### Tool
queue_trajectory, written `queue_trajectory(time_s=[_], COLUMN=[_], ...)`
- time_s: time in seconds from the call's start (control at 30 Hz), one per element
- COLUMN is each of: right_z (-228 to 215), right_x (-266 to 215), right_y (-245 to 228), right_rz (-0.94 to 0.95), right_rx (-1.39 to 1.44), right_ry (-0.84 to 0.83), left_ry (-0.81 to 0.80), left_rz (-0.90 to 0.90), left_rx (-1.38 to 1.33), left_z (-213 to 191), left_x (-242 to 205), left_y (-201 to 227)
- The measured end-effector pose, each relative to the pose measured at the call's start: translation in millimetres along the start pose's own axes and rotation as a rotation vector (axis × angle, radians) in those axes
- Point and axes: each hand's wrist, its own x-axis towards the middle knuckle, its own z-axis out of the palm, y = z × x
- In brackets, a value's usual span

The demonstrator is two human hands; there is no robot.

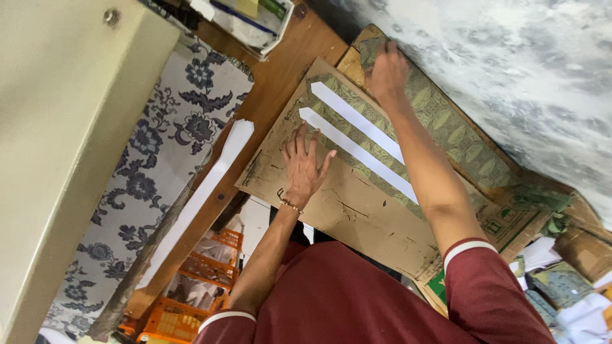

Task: The person assembles long patterned fabric strips with white paper inserts on a wooden board. They repeatedly pick up strips, align them, and place them into a cardboard box, then return to the board to continue arranging additional strips.

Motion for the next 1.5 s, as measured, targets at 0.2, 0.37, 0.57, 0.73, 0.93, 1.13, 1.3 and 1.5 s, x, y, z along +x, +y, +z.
queue_trajectory(time_s=[0.2,0.37,0.57,0.73,0.93,1.13,1.3,1.5], right_z=[22,34,20,-9,-48,-48,-57,-77], right_x=[8,12,2,-21,-51,-70,-73,-105], right_y=[12,28,37,45,63,51,37,73], right_rz=[-0.123,0.083,0.089,0.135,0.077,0.178,0.297,0.381], right_rx=[-0.113,0.199,0.468,0.641,0.552,0.470,0.507,0.945], right_ry=[-0.043,0.121,0.155,0.228,0.353,0.487,0.448,0.537], left_ry=[-0.016,-0.041,-0.003,0.022,0.086,0.013,0.038,0.131], left_rz=[0.022,0.035,0.043,0.082,0.125,0.014,0.023,-0.036], left_rx=[-0.005,-0.023,-0.042,-0.139,-0.510,-0.473,-0.353,-0.207], left_z=[2,1,-7,-5,21,72,107,85], left_x=[-7,-15,-8,13,89,188,206,225], left_y=[15,17,20,39,93,119,112,102])
